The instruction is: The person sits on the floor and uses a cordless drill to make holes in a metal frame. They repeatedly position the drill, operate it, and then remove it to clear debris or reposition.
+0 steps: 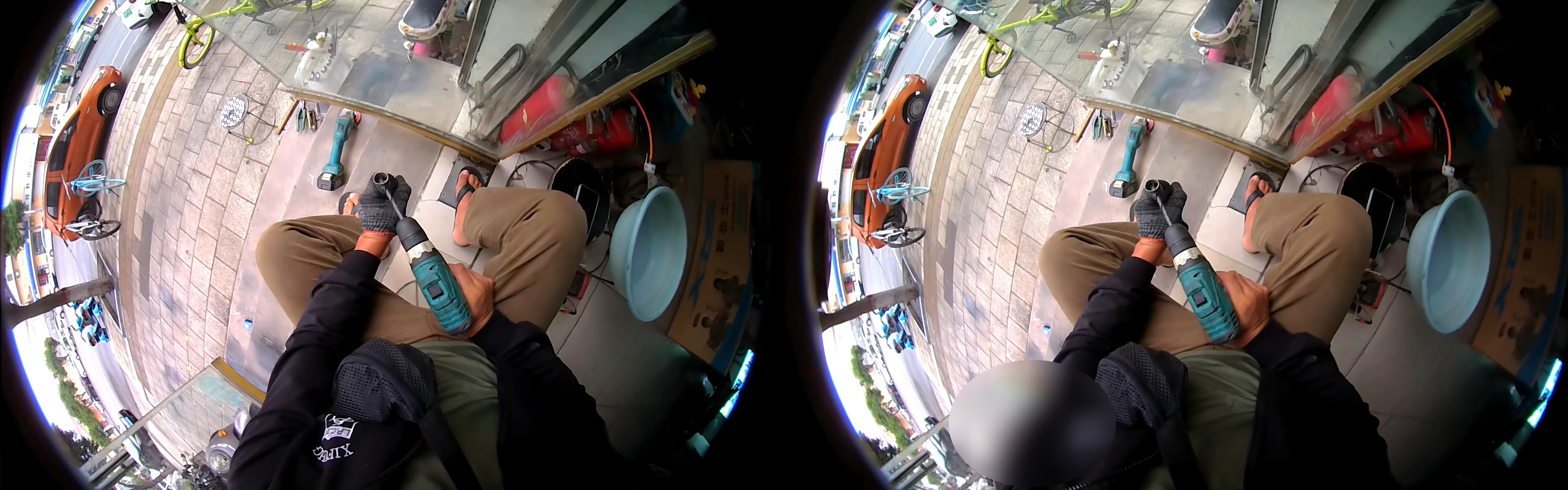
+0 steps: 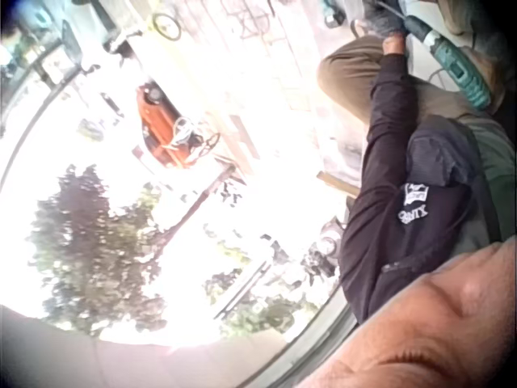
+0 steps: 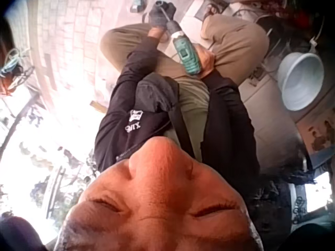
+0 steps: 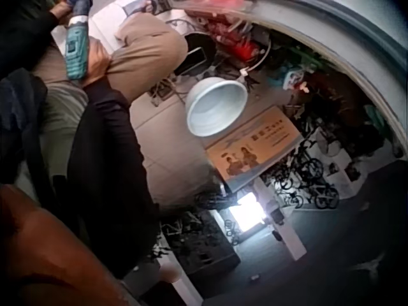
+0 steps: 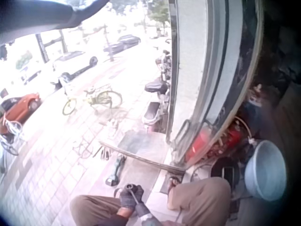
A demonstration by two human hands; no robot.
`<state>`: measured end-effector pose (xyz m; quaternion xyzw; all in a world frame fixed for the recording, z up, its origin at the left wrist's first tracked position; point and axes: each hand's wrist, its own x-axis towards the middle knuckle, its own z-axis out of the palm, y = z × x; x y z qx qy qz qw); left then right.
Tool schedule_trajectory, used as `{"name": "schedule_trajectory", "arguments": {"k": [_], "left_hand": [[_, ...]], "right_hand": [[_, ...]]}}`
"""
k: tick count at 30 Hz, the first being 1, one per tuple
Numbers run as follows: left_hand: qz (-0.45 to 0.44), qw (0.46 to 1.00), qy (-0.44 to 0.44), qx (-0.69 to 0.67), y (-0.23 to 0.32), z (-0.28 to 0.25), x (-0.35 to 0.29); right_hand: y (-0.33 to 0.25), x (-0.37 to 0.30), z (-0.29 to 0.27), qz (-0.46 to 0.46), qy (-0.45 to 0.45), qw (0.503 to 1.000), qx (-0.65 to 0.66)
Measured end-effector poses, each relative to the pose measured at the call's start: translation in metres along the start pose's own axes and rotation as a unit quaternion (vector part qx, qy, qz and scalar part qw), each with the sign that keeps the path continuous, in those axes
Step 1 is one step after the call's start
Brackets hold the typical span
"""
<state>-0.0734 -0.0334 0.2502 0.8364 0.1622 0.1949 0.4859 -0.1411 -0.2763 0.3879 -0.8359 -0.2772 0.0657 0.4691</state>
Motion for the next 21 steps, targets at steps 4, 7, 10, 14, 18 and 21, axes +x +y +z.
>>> {"name": "schedule_trajectory", "arguments": {"k": [4, 7, 10, 14, 18, 21], "left_hand": [[-0.007, 0.993, 0.052, -0.106, -0.002, 0.008, 0.0], [-0.007, 0.991, 0.026, -0.128, -0.007, 0.008, 0.001], [-0.008, 0.997, 0.038, -0.07, 0.008, 0.009, -0.001], [-0.017, 0.99, 0.038, -0.137, -0.001, 0.01, 0.0], [-0.016, 0.993, 0.043, -0.105, -0.003, 0.004, 0.008], [0.026, 0.998, 0.058, -0.026, 0.024, 0.001, 0.019]], "right_hand": [[-0.004, 0.0, -0.001, 0.015, 0.0, 1.0, 0.016], [-0.004, 0.001, -0.001, 0.01, -0.003, 1.0, 0.017], [-0.004, 0.0, -0.003, 0.011, -0.006, 1.0, 0.021], [-0.006, 0.001, -0.004, 0.003, -0.01, 1.0, 0.018], [-0.006, 0.005, -0.002, -0.012, -0.003, 0.999, 0.029], [-0.01, -0.004, -0.014, -0.014, 0.007, 1.0, 0.016]]}}
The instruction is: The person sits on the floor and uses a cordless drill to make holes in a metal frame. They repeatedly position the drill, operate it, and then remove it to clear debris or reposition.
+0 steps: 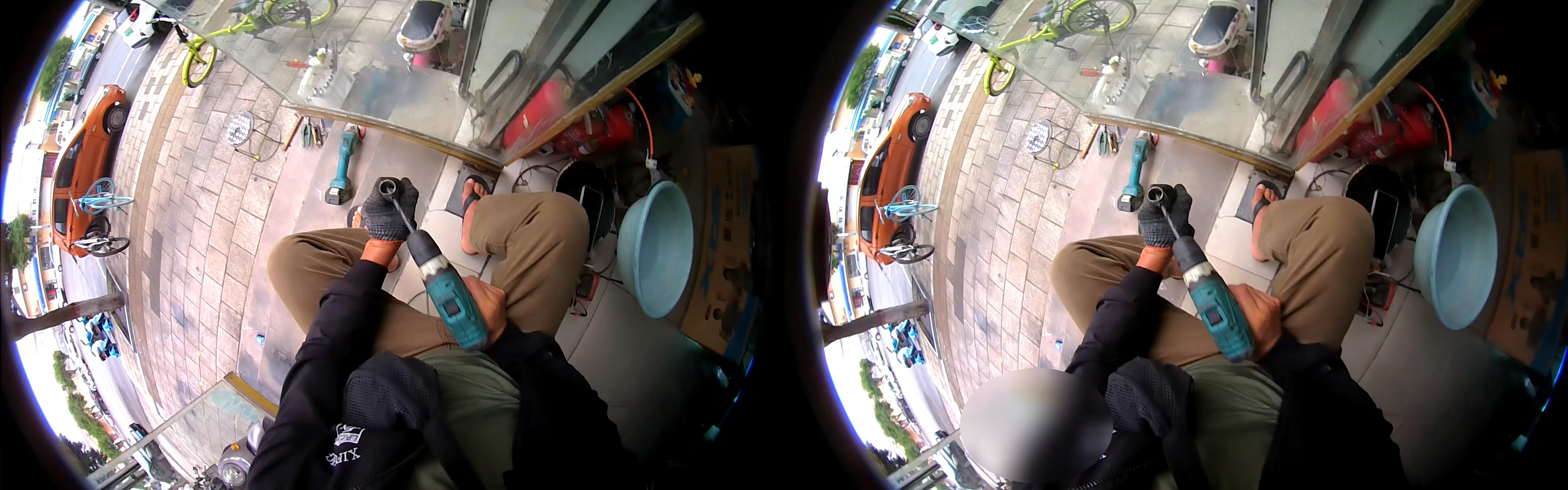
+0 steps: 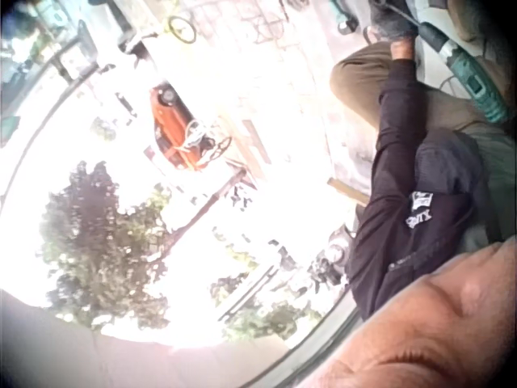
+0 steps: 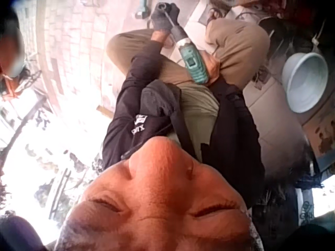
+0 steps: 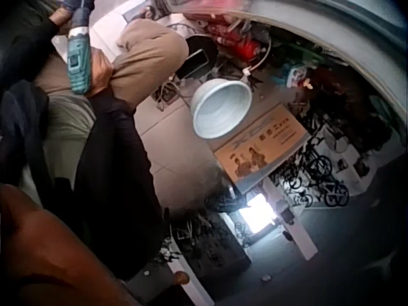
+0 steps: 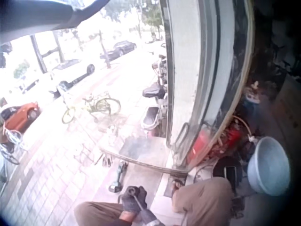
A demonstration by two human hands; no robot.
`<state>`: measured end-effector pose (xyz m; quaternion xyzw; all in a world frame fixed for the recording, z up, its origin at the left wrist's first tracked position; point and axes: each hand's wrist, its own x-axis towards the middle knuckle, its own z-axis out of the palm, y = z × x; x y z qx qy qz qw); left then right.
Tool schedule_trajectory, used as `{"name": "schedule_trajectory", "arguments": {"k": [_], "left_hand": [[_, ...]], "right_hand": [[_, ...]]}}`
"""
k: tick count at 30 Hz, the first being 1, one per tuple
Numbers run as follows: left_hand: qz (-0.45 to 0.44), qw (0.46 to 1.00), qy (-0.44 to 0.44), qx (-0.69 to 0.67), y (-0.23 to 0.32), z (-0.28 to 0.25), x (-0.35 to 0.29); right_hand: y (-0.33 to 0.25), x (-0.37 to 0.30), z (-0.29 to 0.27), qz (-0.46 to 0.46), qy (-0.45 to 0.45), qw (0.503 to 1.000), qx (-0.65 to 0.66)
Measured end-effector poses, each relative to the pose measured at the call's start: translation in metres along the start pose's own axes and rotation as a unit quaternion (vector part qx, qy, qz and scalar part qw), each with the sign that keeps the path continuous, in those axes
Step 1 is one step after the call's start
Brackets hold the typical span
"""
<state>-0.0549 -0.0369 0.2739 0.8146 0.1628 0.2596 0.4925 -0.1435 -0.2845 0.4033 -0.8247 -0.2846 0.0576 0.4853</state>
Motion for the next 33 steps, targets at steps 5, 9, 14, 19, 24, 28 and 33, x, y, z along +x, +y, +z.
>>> {"name": "schedule_trajectory", "arguments": {"k": [5, 9, 14, 19, 24, 28, 33], "left_hand": [[0.066, 0.995, 0.08, -0.014, 0.052, -0.024, 0.018], [0.069, 0.992, 0.084, -0.061, 0.068, -0.027, 0.015], [0.047, 0.995, 0.077, -0.046, 0.07, -0.024, 0.003], [0.057, 0.996, 0.063, -0.04, 0.067, -0.026, -0.003], [0.102, 0.99, 0.072, -0.06, 0.051, -0.019, -0.009], [0.023, 0.991, 0.062, -0.118, 0.049, -0.014, -0.007], [0.037, 0.997, 0.039, -0.046, 0.048, -0.017, -0.003]], "right_hand": [[-0.032, 0.005, -0.011, -0.076, 0.044, 0.996, -0.016], [-0.036, -0.006, -0.008, -0.066, 0.043, 0.997, 0.011], [-0.039, -0.011, -0.005, -0.107, 0.066, 0.992, -0.034], [-0.043, -0.015, -0.006, -0.118, 0.065, 0.99, -0.048], [-0.047, -0.015, -0.007, -0.116, 0.057, 0.99, -0.05], [-0.052, -0.014, -0.007, -0.083, 0.063, 0.994, -0.044], [-0.052, -0.011, -0.007, -0.079, 0.065, 0.994, -0.036]]}}
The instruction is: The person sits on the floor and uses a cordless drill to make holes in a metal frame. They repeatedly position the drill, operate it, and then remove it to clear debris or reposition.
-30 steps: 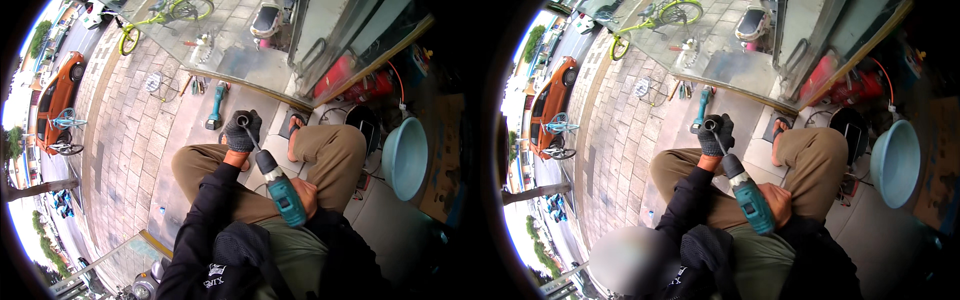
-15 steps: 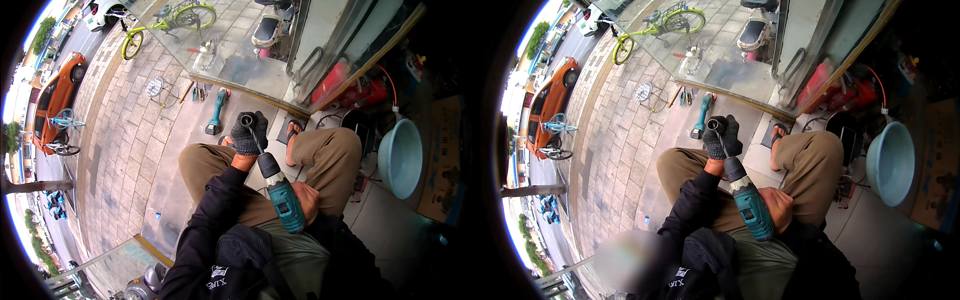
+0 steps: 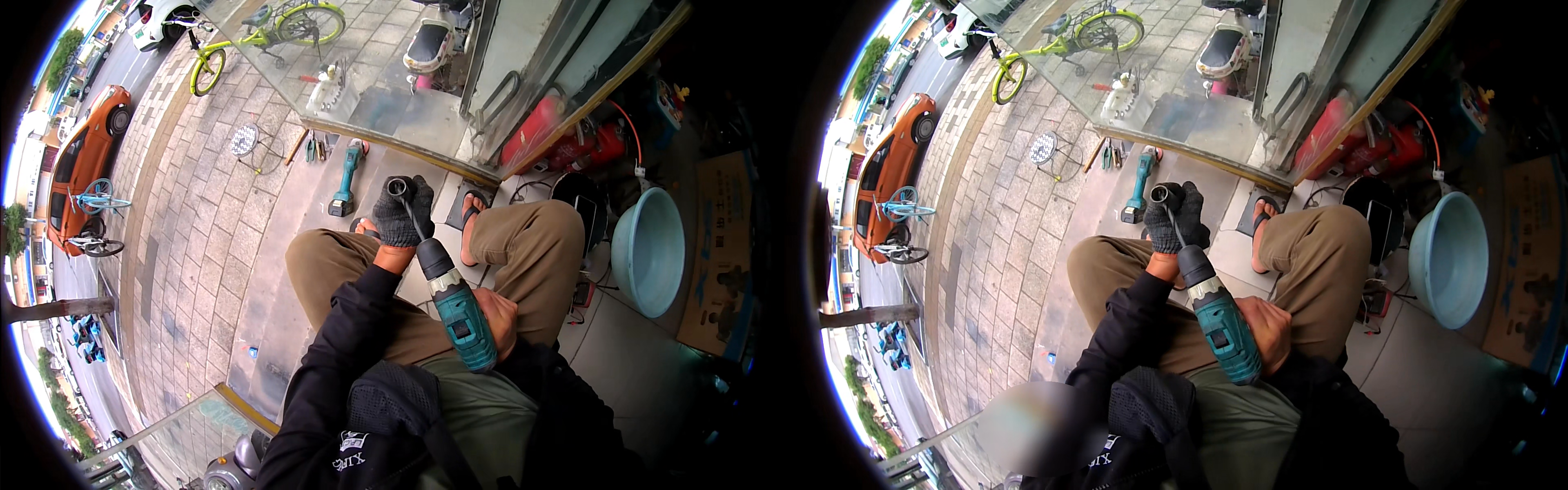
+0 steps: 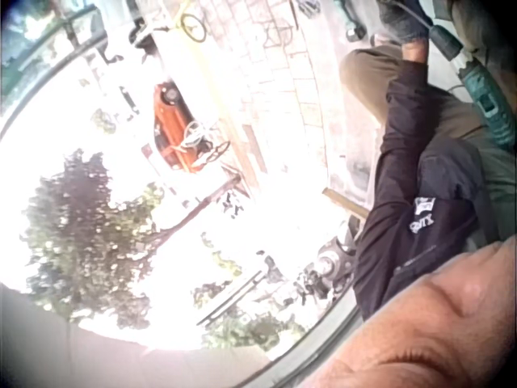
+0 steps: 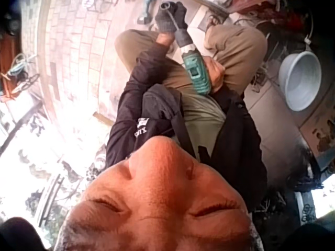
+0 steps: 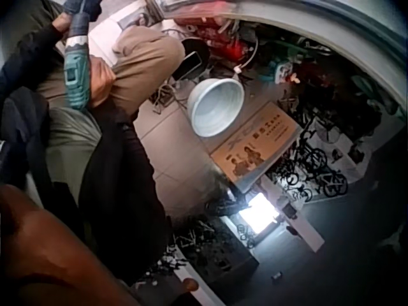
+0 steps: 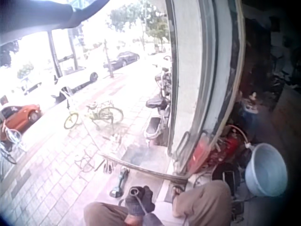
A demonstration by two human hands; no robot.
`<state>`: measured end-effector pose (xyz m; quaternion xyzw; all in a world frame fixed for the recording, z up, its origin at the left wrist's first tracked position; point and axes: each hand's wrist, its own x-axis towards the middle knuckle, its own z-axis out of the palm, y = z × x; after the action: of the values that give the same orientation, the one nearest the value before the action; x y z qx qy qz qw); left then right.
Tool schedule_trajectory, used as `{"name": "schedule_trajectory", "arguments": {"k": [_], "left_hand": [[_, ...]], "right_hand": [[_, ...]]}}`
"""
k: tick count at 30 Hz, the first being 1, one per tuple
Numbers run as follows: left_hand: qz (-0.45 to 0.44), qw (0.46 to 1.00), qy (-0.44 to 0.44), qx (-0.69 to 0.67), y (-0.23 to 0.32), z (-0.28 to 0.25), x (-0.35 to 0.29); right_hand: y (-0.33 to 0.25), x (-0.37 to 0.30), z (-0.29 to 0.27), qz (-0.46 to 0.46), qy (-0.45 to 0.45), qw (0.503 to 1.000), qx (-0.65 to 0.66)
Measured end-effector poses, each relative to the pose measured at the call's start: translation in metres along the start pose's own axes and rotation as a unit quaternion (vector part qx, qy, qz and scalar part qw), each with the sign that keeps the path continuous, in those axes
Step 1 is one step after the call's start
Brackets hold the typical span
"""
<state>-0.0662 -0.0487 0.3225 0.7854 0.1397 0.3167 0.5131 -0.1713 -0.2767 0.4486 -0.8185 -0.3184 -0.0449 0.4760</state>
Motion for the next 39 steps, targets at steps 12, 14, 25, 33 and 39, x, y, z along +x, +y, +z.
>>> {"name": "schedule_trajectory", "arguments": {"k": [12, 14, 25, 33, 39], "left_hand": [[-0.021, 0.996, 0.022, -0.082, -0.004, 0.012, -0.004], [-0.049, 0.991, 0.001, -0.122, -0.023, 0.01, -0.007], [-0.016, 0.999, 0.011, -0.037, -0.008, 0.01, -0.004], [-0.05, 0.998, -0.005, -0.039, -0.007, 0.014, -0.007], [-0.05, 0.986, 0.037, -0.158, -0.032, 0.024, -0.013]], "right_hand": [[0.01, -0.006, 0.003, 0.008, 0.001, 1.0, 0.009], [0.011, -0.006, 0.006, -0.001, 0.001, 1.0, 0.017], [0.007, -0.012, 0.002, 0.02, -0.01, 0.999, 0.03], [0.008, -0.013, 0.003, 0.037, -0.006, 0.999, 0.027], [0.012, -0.016, 0.009, 0.038, -0.008, 0.999, 0.026]]}}
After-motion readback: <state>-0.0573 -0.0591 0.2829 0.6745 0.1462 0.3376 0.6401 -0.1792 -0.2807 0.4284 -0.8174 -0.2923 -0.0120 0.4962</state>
